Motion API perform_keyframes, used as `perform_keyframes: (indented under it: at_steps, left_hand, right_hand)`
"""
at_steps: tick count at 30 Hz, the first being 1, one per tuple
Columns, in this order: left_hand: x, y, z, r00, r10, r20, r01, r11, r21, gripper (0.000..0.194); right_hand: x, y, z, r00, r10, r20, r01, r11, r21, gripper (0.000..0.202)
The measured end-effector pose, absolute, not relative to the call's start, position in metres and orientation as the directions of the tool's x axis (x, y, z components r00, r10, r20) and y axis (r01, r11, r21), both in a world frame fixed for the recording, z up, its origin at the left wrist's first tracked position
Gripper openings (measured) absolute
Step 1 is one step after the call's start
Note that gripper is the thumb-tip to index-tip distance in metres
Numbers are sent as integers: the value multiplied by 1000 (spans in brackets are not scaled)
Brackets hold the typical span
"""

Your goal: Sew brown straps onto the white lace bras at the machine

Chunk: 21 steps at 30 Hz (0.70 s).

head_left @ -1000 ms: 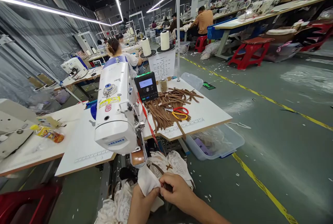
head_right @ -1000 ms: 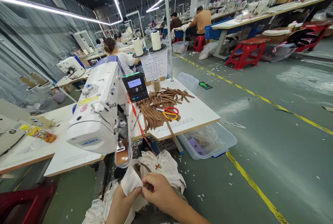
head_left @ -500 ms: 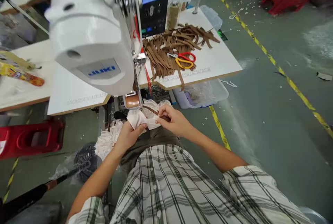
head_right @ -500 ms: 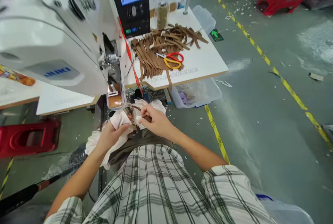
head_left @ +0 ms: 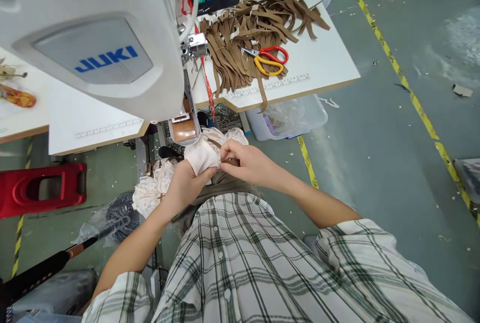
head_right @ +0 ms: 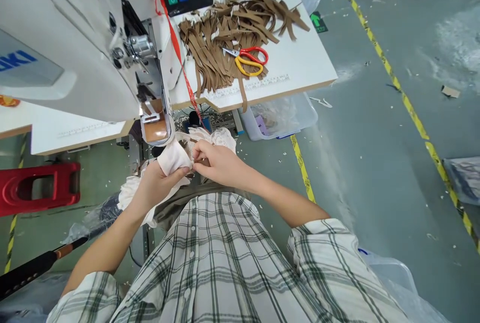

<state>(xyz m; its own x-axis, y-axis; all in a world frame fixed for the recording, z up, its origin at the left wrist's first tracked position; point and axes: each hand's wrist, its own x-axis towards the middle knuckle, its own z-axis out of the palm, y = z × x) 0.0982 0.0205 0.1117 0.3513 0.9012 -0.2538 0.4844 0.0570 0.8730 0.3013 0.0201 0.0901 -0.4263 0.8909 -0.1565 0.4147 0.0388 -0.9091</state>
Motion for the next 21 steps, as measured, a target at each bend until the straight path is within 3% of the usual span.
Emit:
perform_keyframes:
  at_steps: [6,14,21]
  left_hand:
    - [98,25,111,290,903,-316,509,134,850,22]
    - [93,26,89,226,869,-441,334,356,873,28]
    - [102,24,88,198,880,-432,83,424,902,27]
  right_hand:
    - [306,33,78,-485,856,-176,357,11,-934,13]
    - [304,34,64,-539,753,-377,149,-355,-923,30]
    - [296,27,78,-385,884,-264,244,-179,-953,21]
